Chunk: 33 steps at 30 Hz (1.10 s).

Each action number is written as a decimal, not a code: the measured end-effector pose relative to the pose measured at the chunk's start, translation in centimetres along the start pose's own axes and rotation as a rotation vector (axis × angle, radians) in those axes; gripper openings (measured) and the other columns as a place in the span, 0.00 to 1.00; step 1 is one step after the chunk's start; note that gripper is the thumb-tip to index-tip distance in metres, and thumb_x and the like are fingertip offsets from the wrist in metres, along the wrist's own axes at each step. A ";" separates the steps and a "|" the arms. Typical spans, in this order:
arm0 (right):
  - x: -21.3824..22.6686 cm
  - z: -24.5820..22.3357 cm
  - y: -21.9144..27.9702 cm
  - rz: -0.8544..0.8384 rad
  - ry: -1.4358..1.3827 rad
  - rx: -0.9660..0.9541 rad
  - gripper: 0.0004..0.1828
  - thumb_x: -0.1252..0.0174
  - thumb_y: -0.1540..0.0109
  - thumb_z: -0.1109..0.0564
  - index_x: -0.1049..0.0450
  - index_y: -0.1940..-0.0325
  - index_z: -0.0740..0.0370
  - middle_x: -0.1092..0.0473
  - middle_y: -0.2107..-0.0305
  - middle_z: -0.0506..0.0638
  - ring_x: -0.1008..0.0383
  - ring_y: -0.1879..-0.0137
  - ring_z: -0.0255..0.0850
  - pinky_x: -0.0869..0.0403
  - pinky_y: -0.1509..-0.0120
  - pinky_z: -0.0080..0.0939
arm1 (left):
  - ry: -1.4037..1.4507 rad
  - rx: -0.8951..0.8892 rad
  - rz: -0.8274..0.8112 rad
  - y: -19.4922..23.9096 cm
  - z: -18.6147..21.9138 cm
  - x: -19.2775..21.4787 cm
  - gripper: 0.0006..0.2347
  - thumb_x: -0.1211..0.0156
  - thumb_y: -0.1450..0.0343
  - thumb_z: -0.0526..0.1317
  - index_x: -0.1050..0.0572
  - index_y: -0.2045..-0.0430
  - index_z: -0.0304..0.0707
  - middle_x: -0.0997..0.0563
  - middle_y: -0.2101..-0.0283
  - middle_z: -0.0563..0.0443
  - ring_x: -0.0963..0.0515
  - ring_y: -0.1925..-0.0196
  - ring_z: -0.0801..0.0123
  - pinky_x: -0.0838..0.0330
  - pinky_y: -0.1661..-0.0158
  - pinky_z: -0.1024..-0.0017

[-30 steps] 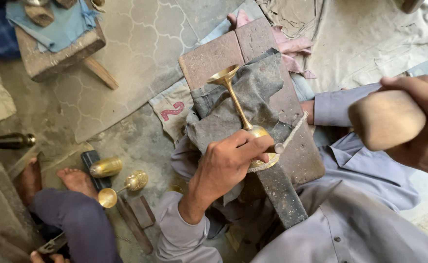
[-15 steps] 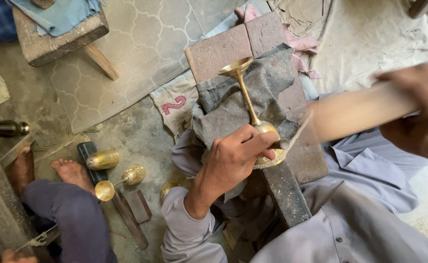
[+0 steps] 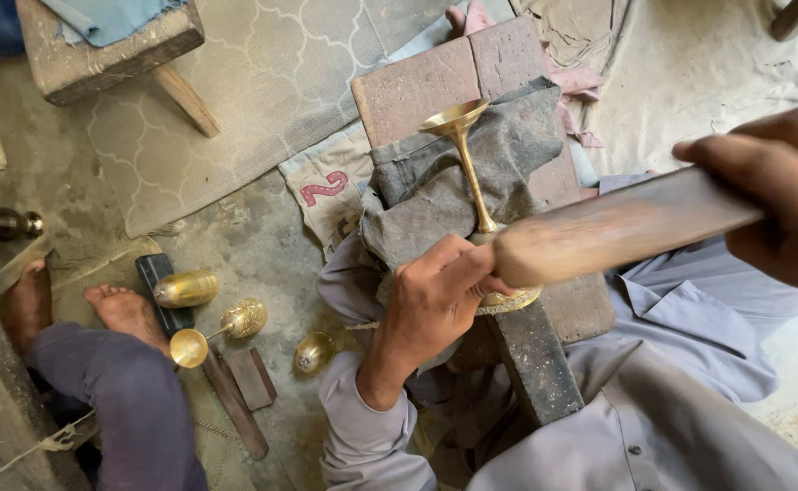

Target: The person sits on the floor and uses a hammer and chisel to shape and decorate a brass lamp base. They repeatedly strike the chisel against the metal surface to create patterns and refine the shape of the object.

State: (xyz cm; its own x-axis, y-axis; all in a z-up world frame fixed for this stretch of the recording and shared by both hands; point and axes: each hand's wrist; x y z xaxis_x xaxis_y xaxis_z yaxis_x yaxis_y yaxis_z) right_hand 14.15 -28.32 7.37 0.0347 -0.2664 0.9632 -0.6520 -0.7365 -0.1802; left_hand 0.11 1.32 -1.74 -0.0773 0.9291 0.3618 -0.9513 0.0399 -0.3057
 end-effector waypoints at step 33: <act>2.3 -3.2 -4.2 -0.346 0.269 -0.023 0.43 0.33 0.63 0.67 0.24 0.40 0.60 0.26 0.60 0.57 0.22 0.57 0.50 0.23 0.47 0.49 | 0.034 0.110 0.218 2.8 -1.3 -2.1 0.11 0.34 0.28 0.32 0.23 0.53 0.39 0.17 0.60 0.47 0.14 0.62 0.59 0.21 0.63 0.65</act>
State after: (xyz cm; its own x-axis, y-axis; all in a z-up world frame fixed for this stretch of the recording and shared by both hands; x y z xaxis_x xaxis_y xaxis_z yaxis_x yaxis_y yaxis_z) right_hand 14.60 -23.85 10.96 0.0577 0.1675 0.9842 -0.6537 -0.7388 0.1641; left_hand -1.99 -0.06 -4.46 -0.2756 0.9234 0.2673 -0.9402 -0.2010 -0.2749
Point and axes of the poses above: each hand's wrist, its own y-axis away from the middle knuckle, its own x-axis out of the back of the hand, z = x × y
